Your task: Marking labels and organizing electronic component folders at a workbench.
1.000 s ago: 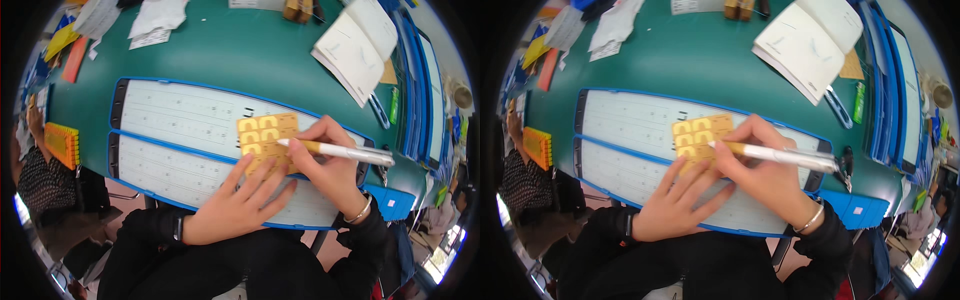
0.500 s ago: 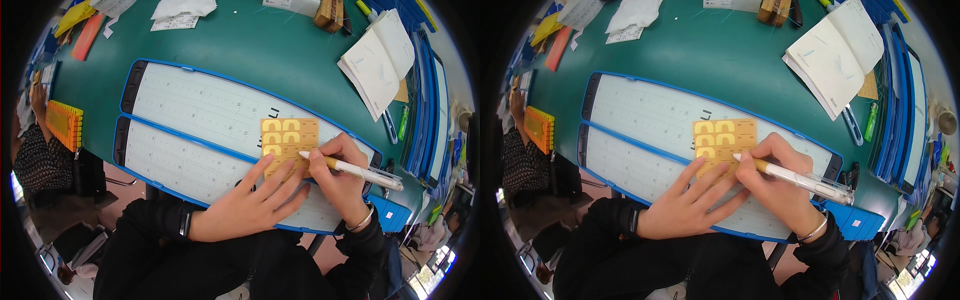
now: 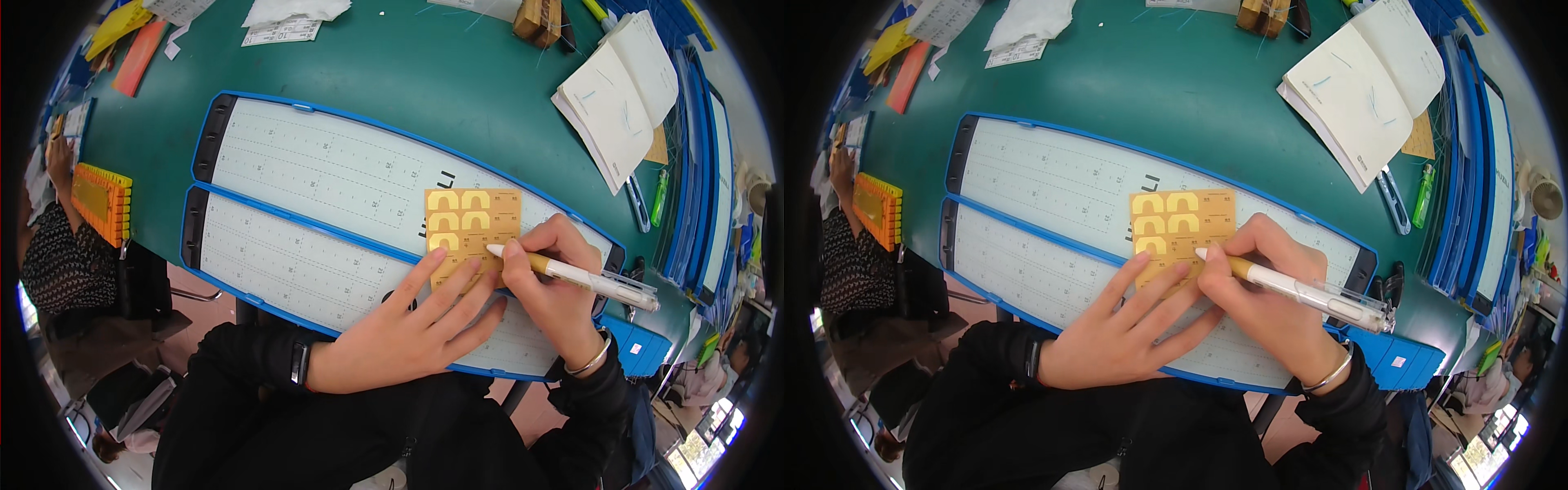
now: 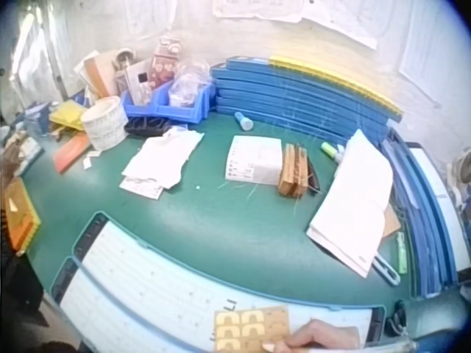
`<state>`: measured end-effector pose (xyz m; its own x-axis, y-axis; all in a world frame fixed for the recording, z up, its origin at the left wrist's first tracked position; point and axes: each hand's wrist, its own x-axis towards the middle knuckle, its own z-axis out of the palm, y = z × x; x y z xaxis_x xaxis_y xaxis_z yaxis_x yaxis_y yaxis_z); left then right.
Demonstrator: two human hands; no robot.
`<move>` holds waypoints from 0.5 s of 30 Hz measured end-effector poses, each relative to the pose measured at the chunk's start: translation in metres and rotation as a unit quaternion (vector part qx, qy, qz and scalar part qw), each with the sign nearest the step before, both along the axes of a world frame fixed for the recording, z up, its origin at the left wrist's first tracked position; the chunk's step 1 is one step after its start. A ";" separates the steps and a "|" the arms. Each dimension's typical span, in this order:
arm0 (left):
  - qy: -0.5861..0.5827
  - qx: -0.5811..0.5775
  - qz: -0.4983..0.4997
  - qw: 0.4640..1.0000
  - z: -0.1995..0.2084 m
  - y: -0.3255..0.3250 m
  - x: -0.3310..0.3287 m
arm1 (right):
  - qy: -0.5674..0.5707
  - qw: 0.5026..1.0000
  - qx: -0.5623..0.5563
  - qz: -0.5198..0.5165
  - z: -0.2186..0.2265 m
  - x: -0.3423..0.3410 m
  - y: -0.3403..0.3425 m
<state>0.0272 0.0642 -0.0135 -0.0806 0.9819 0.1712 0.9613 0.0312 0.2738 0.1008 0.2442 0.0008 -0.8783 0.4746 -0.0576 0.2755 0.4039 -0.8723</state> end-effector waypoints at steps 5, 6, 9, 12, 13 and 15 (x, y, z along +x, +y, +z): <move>0.003 0.002 0.002 1.000 0.002 0.001 -0.001 | 0.004 1.000 0.015 0.016 0.001 -0.001 0.001; 0.002 0.005 0.004 1.000 0.001 0.001 -0.001 | 0.004 1.000 0.017 0.014 0.002 -0.001 0.001; 0.004 0.008 0.005 1.000 0.001 0.001 0.000 | 0.014 1.000 -0.014 -0.016 0.000 0.000 0.001; 0.002 0.002 0.003 1.000 0.002 0.001 -0.001 | 0.003 1.000 -0.007 -0.008 0.003 -0.001 0.001; -0.002 -0.003 0.002 1.000 0.002 0.001 -0.001 | 0.003 1.000 -0.008 -0.007 0.004 -0.001 0.001; -0.004 -0.004 0.002 1.000 0.002 0.000 -0.001 | 0.000 1.000 -0.006 -0.008 0.005 -0.002 0.001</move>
